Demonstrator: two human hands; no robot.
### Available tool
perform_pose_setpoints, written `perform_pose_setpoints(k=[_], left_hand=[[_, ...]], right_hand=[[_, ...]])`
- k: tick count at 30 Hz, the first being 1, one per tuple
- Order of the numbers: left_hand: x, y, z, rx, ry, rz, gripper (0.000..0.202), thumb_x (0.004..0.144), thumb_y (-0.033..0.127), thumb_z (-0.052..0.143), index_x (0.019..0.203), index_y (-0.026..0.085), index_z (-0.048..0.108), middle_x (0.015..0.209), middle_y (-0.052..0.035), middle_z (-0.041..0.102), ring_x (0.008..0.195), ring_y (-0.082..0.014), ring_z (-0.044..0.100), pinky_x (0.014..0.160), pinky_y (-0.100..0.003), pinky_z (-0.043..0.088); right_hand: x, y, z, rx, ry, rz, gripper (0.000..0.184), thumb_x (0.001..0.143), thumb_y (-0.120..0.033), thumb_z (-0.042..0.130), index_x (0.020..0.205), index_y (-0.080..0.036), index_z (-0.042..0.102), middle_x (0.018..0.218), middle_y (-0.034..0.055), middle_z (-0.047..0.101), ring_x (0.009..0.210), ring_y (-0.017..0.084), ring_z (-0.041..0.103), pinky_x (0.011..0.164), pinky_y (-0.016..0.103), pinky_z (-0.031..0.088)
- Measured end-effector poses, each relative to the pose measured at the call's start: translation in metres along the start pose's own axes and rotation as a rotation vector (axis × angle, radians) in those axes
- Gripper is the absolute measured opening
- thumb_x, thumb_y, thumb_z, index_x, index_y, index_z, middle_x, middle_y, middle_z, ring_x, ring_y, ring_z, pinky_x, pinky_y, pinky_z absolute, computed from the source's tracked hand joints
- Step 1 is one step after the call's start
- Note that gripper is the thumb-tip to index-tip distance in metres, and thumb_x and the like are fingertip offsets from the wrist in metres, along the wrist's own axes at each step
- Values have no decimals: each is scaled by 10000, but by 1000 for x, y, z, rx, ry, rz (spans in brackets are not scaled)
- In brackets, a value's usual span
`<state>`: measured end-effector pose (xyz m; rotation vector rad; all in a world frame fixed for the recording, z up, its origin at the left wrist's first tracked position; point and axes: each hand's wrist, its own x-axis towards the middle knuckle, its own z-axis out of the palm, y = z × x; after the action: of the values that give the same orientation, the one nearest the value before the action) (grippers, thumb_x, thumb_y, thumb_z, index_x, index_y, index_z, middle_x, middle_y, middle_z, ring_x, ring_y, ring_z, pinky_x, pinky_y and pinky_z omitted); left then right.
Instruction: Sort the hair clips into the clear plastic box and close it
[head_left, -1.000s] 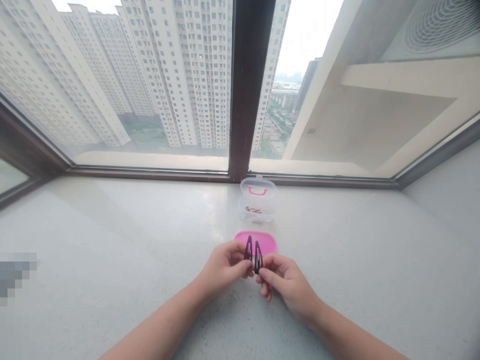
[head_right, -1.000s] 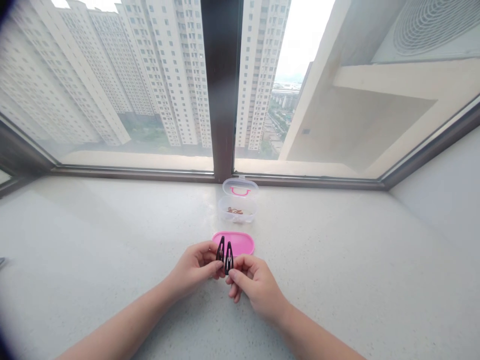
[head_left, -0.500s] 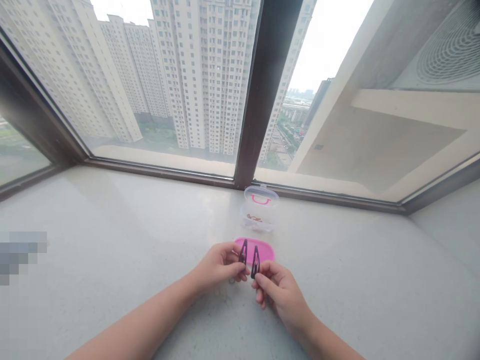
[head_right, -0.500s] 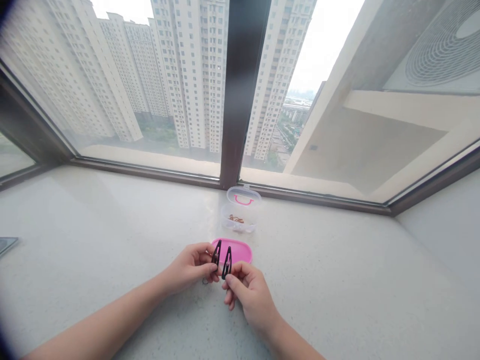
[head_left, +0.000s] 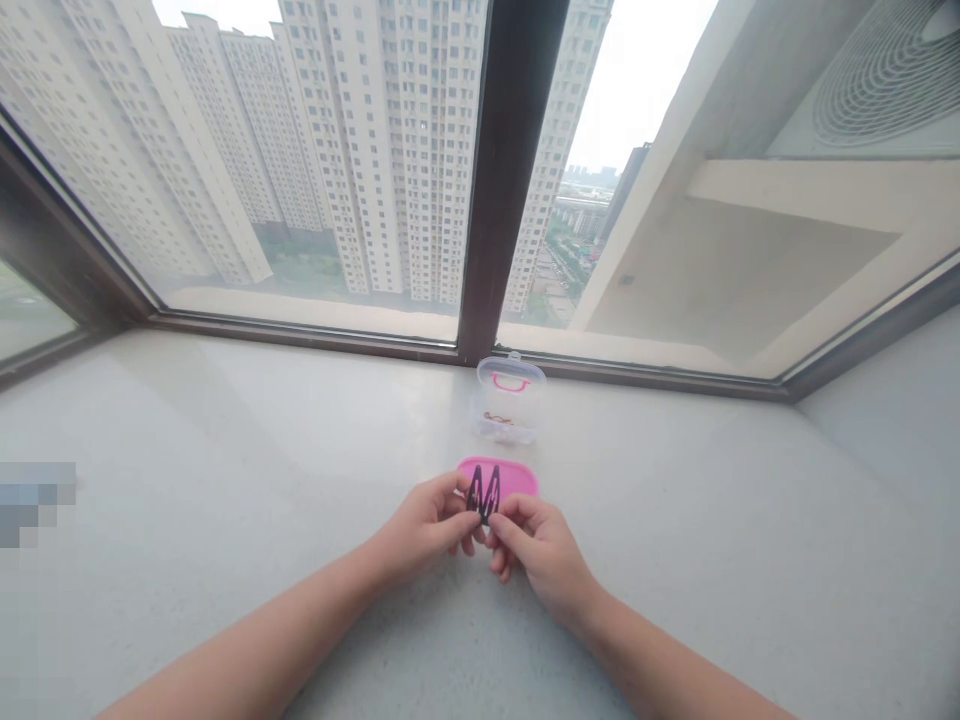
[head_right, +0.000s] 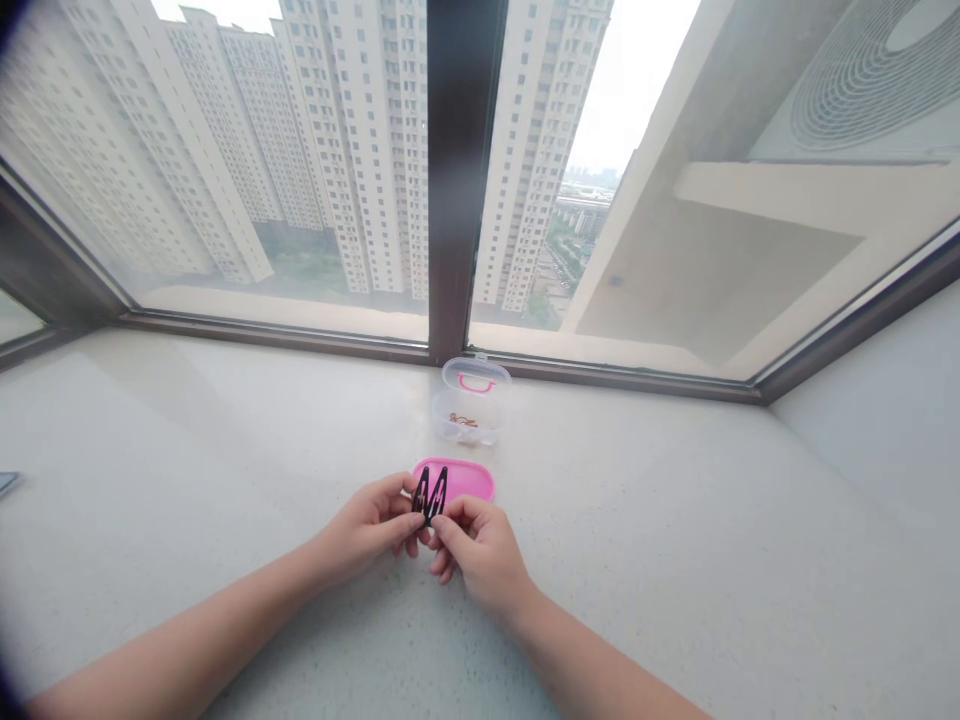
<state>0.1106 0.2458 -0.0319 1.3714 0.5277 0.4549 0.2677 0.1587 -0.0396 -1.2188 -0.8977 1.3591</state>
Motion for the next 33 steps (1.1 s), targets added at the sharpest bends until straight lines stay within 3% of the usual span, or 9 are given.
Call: perform_pose_setpoints(k=[4, 11, 33], left_hand=[[-4, 0, 1, -21, 8, 4, 233, 838, 330, 619, 933, 141, 522, 746, -50, 678, 606, -116, 612, 541, -215, 432], [-6, 4, -1, -1, 67, -4, 232, 833, 333, 627, 922, 146, 521, 714, -33, 664, 603, -115, 601, 554, -221, 436], [-5, 6, -1, 21, 72, -10, 223, 813, 326, 646, 890, 126, 584, 715, -33, 651, 601, -114, 586, 581, -239, 467]], right_hand=[[1, 0, 1, -15, -34, -17, 306, 805, -425, 648, 768, -131, 571, 668, 15, 620, 474, 100, 576, 409, 196, 439], [7, -1, 7, -98, -60, -26, 310, 819, -443, 613, 765, -148, 534, 562, -18, 557, 450, 105, 556, 389, 193, 429], [5, 0, 6, -142, -98, -28, 302, 871, -455, 530, 832, -156, 518, 697, 6, 584, 484, 98, 564, 402, 206, 448]])
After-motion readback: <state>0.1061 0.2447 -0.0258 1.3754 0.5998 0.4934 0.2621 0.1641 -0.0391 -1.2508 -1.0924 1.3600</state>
